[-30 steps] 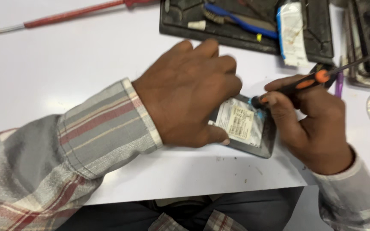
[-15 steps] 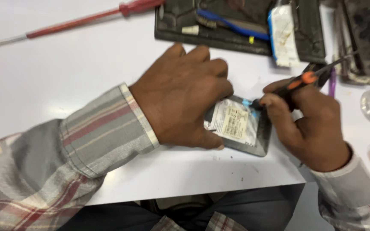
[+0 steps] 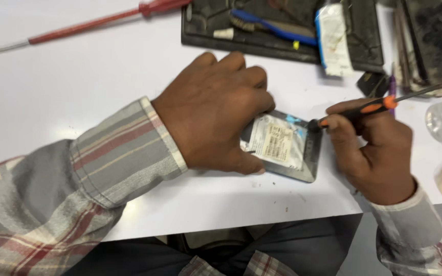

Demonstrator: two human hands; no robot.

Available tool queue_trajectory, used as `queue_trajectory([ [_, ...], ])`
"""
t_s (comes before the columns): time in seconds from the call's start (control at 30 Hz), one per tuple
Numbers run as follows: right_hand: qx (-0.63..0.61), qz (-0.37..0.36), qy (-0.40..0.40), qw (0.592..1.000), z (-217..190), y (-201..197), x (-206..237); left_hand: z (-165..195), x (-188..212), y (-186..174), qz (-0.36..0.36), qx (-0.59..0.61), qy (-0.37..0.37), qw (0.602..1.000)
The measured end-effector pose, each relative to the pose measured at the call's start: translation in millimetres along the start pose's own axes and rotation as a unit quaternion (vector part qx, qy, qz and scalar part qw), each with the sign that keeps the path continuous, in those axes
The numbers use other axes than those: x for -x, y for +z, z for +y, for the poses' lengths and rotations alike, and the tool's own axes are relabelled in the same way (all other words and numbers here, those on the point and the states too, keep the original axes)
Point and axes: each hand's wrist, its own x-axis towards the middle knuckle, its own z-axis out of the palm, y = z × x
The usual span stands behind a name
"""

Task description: The person unscrews the screws on the back of a smartphone with a screwdriver, pries around the back cover with a blue pry tool, and removes the back cover. They then stretch red rubber bands around the phone body, take more rubber bands from a jar, and wrap additional bands around the device.

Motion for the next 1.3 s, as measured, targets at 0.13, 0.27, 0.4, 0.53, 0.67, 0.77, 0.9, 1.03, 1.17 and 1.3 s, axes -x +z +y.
queue_trajectory([
  [0.13, 0.009, -0.006, -0.037, 0.999, -1.8, -9.3, 1.3, 2.8, -0.1, -6.1, -0.004, 0.001, -0.001, 1.0],
  [0.27, 0.033, -0.025, 0.065, 0.997, -2.2, -8.2, 10.7, -3.2, 1.0, 5.5, 0.024, -0.005, 0.023, 0.999],
  [0.4, -0.01, 0.005, 0.053, 0.999, 0.5, -3.3, 19.3, -5.8, 1.2, 10.0, 0.01, -0.001, 0.016, 1.0],
  [0.53, -0.002, 0.009, -0.012, 1.0, 0.8, -8.7, 23.2, -2.9, -0.9, 4.3, 0.037, 0.006, 0.029, 0.999],
  [0.67, -0.034, -0.005, -0.016, 0.999, -2.8, -6.8, 35.0, -3.6, 0.4, 4.5, 0.024, -0.009, 0.025, 0.999],
  [0.77, -0.028, -0.011, 0.004, 1.0, -0.2, -6.5, 37.2, -2.1, 0.8, 7.3, 0.0, -0.006, 0.009, 1.0],
  [0.9, 0.0, -0.013, 0.0, 1.0, -1.7, -10.1, 42.9, -1.1, -0.8, 4.6, 0.023, -0.003, 0.02, 1.0],
  [1.03, -0.008, -0.018, -0.006, 1.0, -4.7, -9.8, 50.0, 0.3, 0.1, 4.5, 0.013, -0.003, 0.017, 1.0],
  [1.17, -0.089, -0.014, -0.04, 0.995, -6.5, -8.9, 58.1, -1.6, 0.5, 7.5, 0.047, -0.006, 0.036, 0.998],
  [1.3, -0.033, -0.025, -0.001, 0.999, -8.3, -11.4, 62.2, -1.9, 0.6, 8.8, 0.015, -0.001, 0.011, 1.0],
])
